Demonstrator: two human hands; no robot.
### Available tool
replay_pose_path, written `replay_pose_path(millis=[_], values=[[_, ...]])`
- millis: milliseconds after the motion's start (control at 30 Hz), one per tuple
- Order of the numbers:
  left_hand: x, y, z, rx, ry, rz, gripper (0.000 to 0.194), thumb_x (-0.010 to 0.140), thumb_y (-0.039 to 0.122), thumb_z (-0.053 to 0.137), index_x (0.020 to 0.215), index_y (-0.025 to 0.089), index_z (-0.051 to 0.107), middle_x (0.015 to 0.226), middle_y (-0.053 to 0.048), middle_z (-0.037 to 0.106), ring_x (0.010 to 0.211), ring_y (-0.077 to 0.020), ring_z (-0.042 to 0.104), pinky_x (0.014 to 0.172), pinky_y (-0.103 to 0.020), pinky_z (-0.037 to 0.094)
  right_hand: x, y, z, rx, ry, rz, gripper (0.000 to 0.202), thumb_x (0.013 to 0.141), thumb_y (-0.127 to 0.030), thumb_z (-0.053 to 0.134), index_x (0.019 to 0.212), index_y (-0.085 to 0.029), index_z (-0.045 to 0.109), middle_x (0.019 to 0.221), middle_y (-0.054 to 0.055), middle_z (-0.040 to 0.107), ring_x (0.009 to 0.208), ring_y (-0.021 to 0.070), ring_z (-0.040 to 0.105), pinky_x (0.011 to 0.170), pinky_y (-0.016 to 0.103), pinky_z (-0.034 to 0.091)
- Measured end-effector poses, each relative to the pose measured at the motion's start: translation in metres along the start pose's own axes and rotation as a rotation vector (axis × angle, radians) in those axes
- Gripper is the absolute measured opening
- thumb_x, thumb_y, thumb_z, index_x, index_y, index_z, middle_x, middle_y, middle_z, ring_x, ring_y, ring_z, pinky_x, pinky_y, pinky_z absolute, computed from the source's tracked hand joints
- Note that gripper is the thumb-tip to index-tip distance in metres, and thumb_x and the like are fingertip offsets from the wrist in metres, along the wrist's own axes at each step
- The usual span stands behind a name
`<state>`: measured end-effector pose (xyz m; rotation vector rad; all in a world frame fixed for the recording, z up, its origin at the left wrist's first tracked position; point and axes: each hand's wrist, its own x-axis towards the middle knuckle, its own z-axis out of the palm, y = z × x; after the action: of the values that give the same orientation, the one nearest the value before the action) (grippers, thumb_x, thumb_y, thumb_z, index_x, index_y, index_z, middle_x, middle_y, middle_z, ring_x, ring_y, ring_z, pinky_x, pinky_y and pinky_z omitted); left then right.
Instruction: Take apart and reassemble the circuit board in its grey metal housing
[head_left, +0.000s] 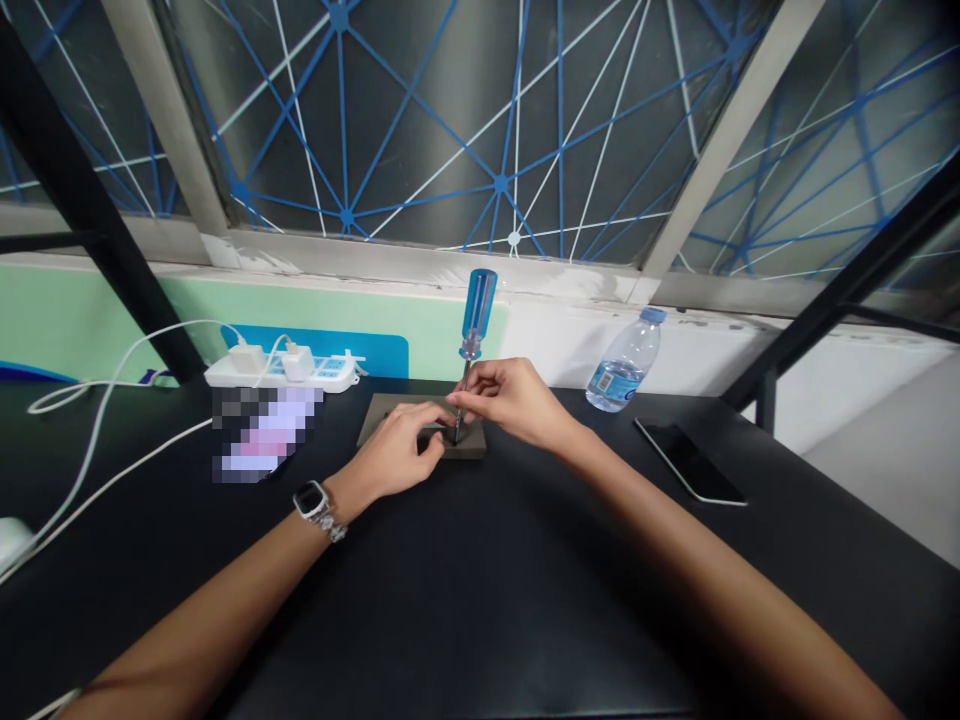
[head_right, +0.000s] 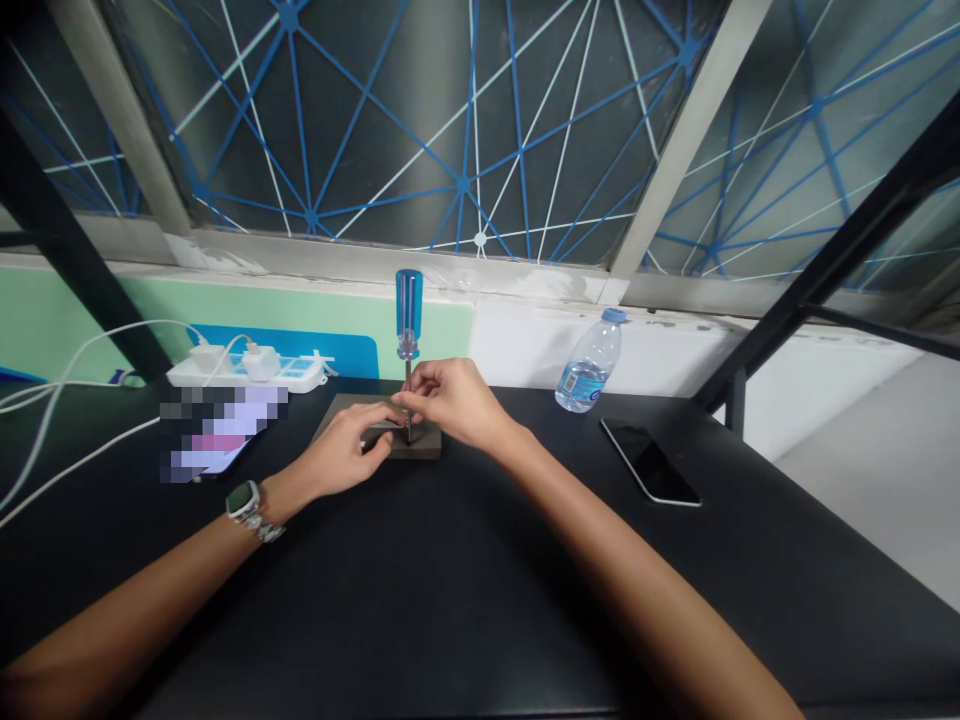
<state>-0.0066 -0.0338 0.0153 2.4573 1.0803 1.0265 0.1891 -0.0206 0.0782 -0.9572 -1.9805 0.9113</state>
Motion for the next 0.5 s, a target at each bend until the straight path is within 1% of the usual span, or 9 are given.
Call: replay_pose_path(millis=[100,167,233,333,400,500], values=[[-0.002,-0.004,-0.010,0.118,-0.087,0.048,0.032,0.081,0.009,0.049,0.101,0.023,0.069,0.104,-0.002,0.073,0.094,-0.0220,0.067,0.090,-0.038,0.050,0.001,0.002,0.003,-0.025,0.129,-0.021,0.028,0.079,-0.040,0.074,0.071,-0.016,0.062,0.060,0.002,0.064,0.055,0.0176,0.068,0.053,0.027,0.054],[-0.003,-0.005,-0.013,0.138,-0.140,0.100,0.034,0.081,0.007,0.047,0.101,0.023,0.070,0.108,-0.001,0.073,0.097,-0.0207,0.067,0.094,-0.037,0.049,0.001,0.002,0.003,-0.011,0.207,-0.042,0.032,0.079,-0.045,0.073,0.071,-0.017,0.059,0.061,0.001,0.064,0.053,0.0170,0.068,0.052,0.026,0.054],[-0.003,-0.004,-0.014,0.160,-0.176,0.138,0.038,0.081,0.007,0.046,0.106,0.022,0.070,0.113,-0.002,0.072,0.104,-0.0208,0.066,0.098,-0.037,0.047,0.002,0.002,0.001,0.019,0.261,-0.059,0.035,0.079,-0.049,0.072,0.073,-0.018,0.057,0.063,0.002,0.066,0.052,0.0161,0.068,0.051,0.025,0.054],[-0.004,-0.002,-0.014,0.225,-0.214,0.155,0.043,0.082,0.008,0.045,0.115,0.022,0.069,0.118,-0.004,0.068,0.109,-0.0217,0.063,0.100,-0.039,0.047,0.002,0.003,-0.002,0.085,0.300,-0.057,0.038,0.081,-0.053,0.070,0.077,-0.019,0.053,0.062,0.001,0.066,0.051,0.0156,0.068,0.048,0.023,0.054],[-0.004,0.000,-0.014,0.277,-0.240,0.161,0.044,0.082,0.008,0.045,0.115,0.022,0.069,0.121,-0.005,0.066,0.111,-0.0223,0.062,0.100,-0.041,0.046,0.003,0.006,-0.003,0.118,0.305,-0.047,0.038,0.082,-0.053,0.068,0.077,-0.020,0.051,0.060,0.000,0.065,0.050,0.0157,0.068,0.047,0.022,0.053],[-0.005,0.004,-0.014,0.358,-0.258,0.179,0.045,0.081,0.008,0.044,0.114,0.024,0.070,0.123,-0.006,0.064,0.114,-0.0240,0.060,0.101,-0.044,0.045,0.003,0.010,-0.002,0.143,0.302,-0.037,0.037,0.084,-0.052,0.066,0.077,-0.020,0.048,0.063,0.000,0.066,0.050,0.0154,0.068,0.046,0.022,0.052]])
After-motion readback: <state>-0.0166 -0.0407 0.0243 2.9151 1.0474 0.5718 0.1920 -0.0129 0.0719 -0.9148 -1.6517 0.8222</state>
